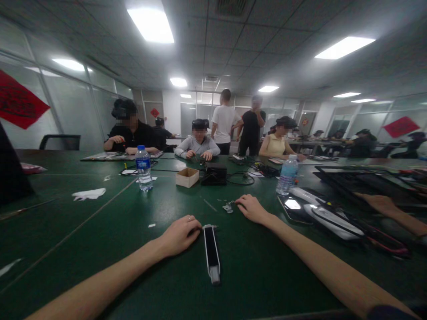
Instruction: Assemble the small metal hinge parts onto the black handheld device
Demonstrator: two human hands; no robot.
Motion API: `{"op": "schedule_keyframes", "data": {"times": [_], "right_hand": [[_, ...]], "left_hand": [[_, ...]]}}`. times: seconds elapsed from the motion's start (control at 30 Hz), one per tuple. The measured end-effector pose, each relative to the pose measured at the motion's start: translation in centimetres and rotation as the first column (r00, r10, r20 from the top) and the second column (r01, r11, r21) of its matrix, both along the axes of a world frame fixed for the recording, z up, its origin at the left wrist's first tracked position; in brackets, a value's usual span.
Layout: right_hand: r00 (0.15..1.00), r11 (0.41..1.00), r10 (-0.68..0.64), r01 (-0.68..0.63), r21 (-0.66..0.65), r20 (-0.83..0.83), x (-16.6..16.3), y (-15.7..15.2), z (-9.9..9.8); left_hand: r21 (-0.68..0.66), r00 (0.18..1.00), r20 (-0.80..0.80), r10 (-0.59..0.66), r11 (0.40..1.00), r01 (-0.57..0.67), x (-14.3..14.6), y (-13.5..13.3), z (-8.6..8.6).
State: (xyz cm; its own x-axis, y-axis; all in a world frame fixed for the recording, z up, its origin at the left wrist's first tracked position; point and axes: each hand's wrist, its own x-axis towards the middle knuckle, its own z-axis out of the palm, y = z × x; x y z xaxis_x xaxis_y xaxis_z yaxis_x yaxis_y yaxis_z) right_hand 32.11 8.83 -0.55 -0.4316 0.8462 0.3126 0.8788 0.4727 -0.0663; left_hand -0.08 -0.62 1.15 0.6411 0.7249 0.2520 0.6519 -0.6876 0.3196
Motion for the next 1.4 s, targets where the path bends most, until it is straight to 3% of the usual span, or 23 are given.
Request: {"op": "schedule_keyframes", "data": {"times": [0.5,0.97,1.4], "right_hand": [[0.998,0.997,-0.070,0.070,-0.018,-0.006,-1.4,0.1,1.1],[0.999,0.994,-0.044,0.047,0.099,-0.032,-0.1,1.0,0.1],[0.997,0.998,-0.047,0.045,0.038,0.068,-0.1,0.3,1.0]], "left_hand": [[-0.035,1.000,0.011,0.020,0.999,-0.020,0.1,-0.3,0.8],[0.013,1.000,0.007,0.018,1.000,-0.018,0.4,-0.1,0.4],[-0.021,1.000,0.005,0.020,1.000,-0.020,0.3,-0.1,0.6]]}}
